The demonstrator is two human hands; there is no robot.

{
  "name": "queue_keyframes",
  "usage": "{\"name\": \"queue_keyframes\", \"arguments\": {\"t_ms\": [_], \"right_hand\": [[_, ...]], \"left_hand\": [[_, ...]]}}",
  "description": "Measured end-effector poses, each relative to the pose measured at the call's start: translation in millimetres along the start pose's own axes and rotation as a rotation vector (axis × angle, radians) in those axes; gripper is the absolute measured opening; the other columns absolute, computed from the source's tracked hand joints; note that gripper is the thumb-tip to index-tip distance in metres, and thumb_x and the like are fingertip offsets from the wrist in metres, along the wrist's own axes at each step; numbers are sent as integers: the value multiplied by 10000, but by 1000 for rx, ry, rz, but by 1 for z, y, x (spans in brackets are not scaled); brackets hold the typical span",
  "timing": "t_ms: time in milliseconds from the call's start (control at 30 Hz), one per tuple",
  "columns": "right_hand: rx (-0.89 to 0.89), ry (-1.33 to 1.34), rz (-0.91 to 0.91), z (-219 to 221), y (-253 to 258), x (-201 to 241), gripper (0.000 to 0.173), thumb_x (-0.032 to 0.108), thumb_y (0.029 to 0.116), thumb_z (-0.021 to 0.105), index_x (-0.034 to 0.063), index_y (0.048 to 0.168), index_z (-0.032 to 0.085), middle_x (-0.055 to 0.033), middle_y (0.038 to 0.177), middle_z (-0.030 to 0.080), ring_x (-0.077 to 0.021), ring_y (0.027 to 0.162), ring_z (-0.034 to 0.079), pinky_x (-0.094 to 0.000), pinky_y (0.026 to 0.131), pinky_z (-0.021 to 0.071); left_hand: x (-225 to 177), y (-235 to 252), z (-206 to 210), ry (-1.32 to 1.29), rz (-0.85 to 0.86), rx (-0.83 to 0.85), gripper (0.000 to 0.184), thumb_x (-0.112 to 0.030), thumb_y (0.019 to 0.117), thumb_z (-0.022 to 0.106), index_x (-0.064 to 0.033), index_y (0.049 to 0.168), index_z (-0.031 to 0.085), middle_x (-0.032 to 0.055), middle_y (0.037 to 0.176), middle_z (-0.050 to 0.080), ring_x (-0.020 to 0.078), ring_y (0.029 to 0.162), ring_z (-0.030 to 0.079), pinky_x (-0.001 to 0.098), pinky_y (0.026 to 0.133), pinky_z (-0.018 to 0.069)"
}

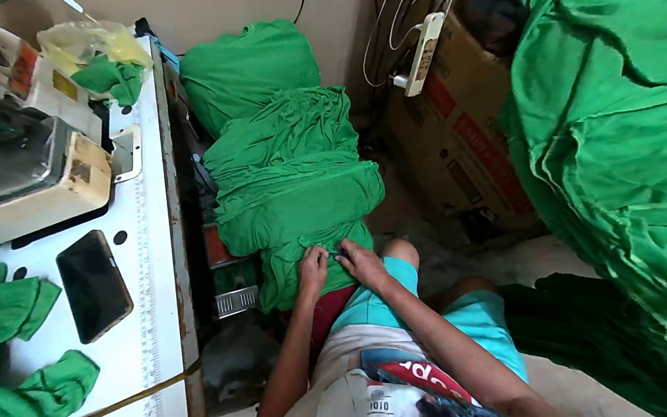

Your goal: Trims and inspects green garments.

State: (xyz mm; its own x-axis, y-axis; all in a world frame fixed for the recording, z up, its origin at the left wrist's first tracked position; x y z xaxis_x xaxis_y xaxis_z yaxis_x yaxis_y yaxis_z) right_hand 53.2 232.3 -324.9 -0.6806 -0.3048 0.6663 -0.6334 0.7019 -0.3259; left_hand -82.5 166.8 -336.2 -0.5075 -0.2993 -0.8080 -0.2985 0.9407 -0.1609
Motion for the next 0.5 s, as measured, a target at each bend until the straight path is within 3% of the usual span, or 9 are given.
{"name": "queue_keyframes", "arguments": {"t_ms": [267, 500], "right_hand": [[-75, -67, 5, 1, 1, 9, 366, 259, 1086, 486, 9, 1338, 573, -211, 1274, 645, -362, 1161, 657, -526, 985, 519], [-92, -113, -69, 5, -2, 10, 362, 212, 1105, 419, -19, 1323, 593, -235, 1289, 651, -384, 1214, 640, -522, 1034, 499]], "left_hand": [[-2, -1, -1, -18, 12, -3, 217, -93, 1034, 519, 36, 1103, 680, 197, 1169, 654, 253, 1027, 656, 385, 917, 537], [-2, 0, -1, -8, 30, 22, 238, -92, 1037, 507, 53, 1130, 671, 215, 1217, 646, 286, 1123, 638, 413, 987, 515]]}}
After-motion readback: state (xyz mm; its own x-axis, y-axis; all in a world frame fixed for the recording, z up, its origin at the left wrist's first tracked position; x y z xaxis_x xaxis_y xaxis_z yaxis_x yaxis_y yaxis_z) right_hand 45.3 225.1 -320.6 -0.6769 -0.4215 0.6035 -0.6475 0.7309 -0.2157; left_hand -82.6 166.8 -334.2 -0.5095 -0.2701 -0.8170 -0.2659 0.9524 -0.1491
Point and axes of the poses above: each hand's wrist, its own y-axis towards the middle knuckle, its own z-axis out of the palm, x = y × z, the point moved 5 cm from there along y, towards the middle knuckle
